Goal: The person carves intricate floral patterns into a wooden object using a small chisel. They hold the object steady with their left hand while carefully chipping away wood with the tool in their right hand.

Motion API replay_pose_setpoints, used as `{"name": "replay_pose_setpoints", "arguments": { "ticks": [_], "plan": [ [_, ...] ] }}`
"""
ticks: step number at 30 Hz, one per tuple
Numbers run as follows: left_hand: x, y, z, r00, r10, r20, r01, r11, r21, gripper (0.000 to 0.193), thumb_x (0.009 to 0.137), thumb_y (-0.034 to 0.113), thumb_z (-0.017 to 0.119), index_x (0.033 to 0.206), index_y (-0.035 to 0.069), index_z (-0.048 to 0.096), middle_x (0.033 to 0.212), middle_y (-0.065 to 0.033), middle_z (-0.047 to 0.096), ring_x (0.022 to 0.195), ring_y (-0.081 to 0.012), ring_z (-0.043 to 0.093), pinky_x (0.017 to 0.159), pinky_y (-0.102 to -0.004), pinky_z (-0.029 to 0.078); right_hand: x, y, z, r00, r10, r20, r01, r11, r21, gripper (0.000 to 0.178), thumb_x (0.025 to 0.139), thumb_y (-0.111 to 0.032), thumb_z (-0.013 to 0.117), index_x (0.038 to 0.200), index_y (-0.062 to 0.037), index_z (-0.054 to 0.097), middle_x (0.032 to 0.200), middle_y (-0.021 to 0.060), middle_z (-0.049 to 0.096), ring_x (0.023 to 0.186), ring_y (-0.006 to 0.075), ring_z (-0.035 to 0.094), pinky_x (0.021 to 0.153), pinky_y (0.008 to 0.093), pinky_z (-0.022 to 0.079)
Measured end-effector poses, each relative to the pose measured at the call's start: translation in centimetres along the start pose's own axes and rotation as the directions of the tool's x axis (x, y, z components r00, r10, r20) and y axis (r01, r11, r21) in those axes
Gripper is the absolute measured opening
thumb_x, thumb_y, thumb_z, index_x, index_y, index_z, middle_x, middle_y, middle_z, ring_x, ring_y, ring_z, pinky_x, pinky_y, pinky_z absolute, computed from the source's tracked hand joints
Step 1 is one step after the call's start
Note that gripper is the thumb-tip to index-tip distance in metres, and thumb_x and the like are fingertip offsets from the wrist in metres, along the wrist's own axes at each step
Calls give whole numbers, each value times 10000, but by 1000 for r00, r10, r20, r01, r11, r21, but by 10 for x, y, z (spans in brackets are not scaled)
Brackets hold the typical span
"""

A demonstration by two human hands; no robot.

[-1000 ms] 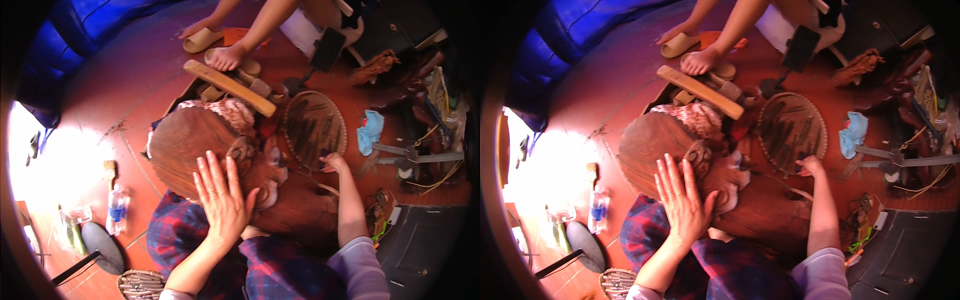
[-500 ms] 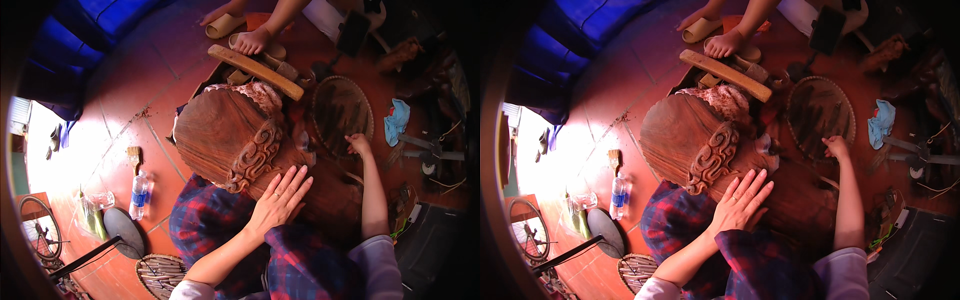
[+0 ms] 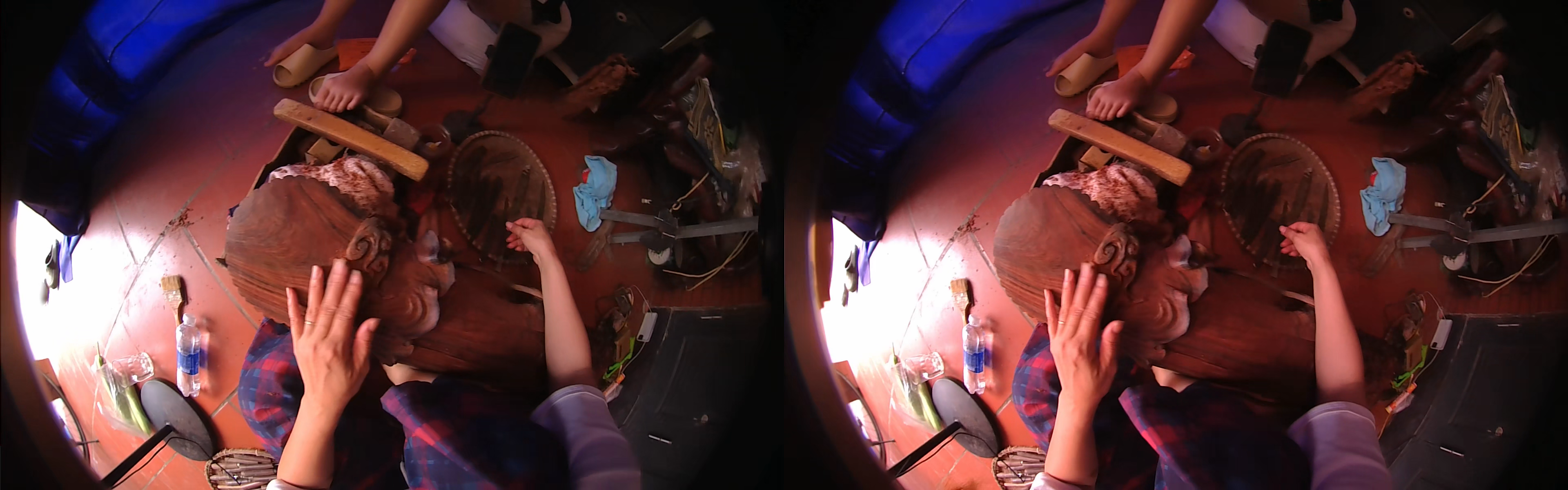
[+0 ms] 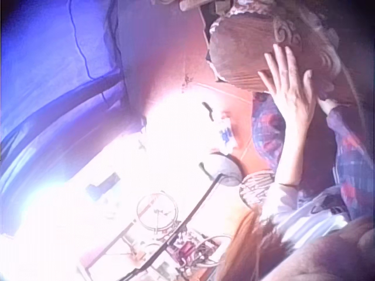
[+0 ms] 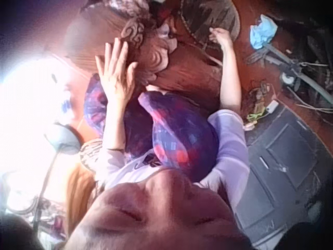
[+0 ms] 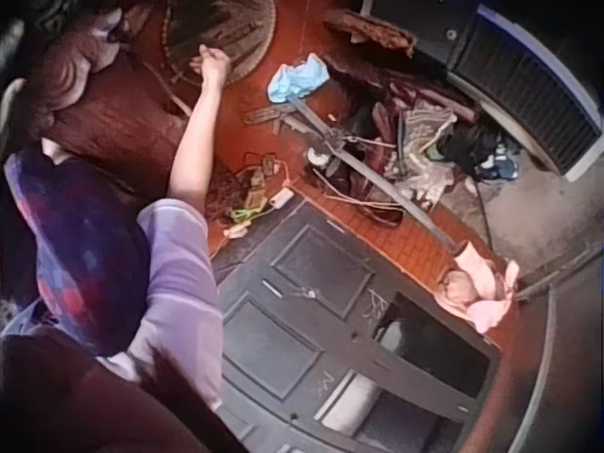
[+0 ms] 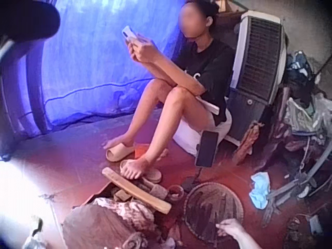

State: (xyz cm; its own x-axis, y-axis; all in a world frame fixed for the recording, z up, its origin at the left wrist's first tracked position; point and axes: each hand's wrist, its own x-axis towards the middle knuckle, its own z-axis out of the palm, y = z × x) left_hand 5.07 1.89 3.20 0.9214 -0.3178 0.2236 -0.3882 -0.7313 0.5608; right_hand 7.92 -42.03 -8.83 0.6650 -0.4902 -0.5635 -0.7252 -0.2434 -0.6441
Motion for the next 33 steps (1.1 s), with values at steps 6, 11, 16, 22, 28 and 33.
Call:
{"name": "replay_pose_setpoints", "arguments": {
  "ticks": [6, 11, 16, 22, 28, 33],
  "plan": [
    [2, -22, 29, 968, -42, -248, 49, 999, 20, 419, 924, 207, 527, 1316, 66, 573, 1405, -117, 515, 1384, -327, 374, 1160, -482, 160, 30, 51, -43, 987, 150, -52, -152, 988, -19, 146, 834, -166, 735, 866, -52, 651, 738, 65, 688, 580, 127, 656, 478, 226, 484],
    [3, -24, 29, 961, -56, -271, 70, 997, 41, 417, 938, 221, 487, 1319, 77, 572, 1409, -116, 513, 1390, -320, 365, 1164, -474, 145, 37, 47, -18, 990, 70, 120, -56, 991, -120, 138, 820, -147, 748, 850, -40, 666, 719, 42, 680, 582, 117, 652, 473, 231, 458],
    [3, -21, 25, 971, -72, -227, 87, 995, 56, 451, 923, 190, 505, 1359, 76, 529, 1446, -124, 469, 1408, -324, 331, 1162, -492, 133, 53, 29, 12, 979, 22, 204, 62, 914, -401, 286, 809, -231, 780, 777, 25, 658, 624, 91, 660, 473, 137, 615, 410, 276, 461],
    [-10, 10, 28, 984, 64, -168, -82, 992, -97, 412, 866, 144, 625, 1265, 47, 606, 1373, -142, 537, 1376, -331, 387, 1163, -529, 109, 59, 12, 31, 915, 368, 164, -300, 894, -333, 176, 863, -203, 718, 949, -67, 648, 599, 24, 596, 441, 107, 539, 364, 256, 360],
    [-26, 14, 36, 941, 236, -242, -323, 837, -441, 188, 826, 66, 662, 1006, 53, 716, 962, -83, 709, 901, -222, 676, 746, -309, 531, -26, -75, 15, 885, -306, 351, 139, 893, 428, 101, 934, -148, 600, 1006, -79, 584, 714, 32, 598, 471, 21, 436, 384, 154, 269],
    [1, -3, -10, 973, -64, -223, -74, 825, -560, 138, 879, 53, 584, 886, 10, 715, 682, -82, 661, 600, -187, 645, 570, -276, 492, -131, -171, 41, 670, -620, 407, 422, 770, 479, 163, 955, -179, 593, 915, -27, 636, 765, 55, 624, 519, 47, 525, 434, 156, 352]
  ]
}}
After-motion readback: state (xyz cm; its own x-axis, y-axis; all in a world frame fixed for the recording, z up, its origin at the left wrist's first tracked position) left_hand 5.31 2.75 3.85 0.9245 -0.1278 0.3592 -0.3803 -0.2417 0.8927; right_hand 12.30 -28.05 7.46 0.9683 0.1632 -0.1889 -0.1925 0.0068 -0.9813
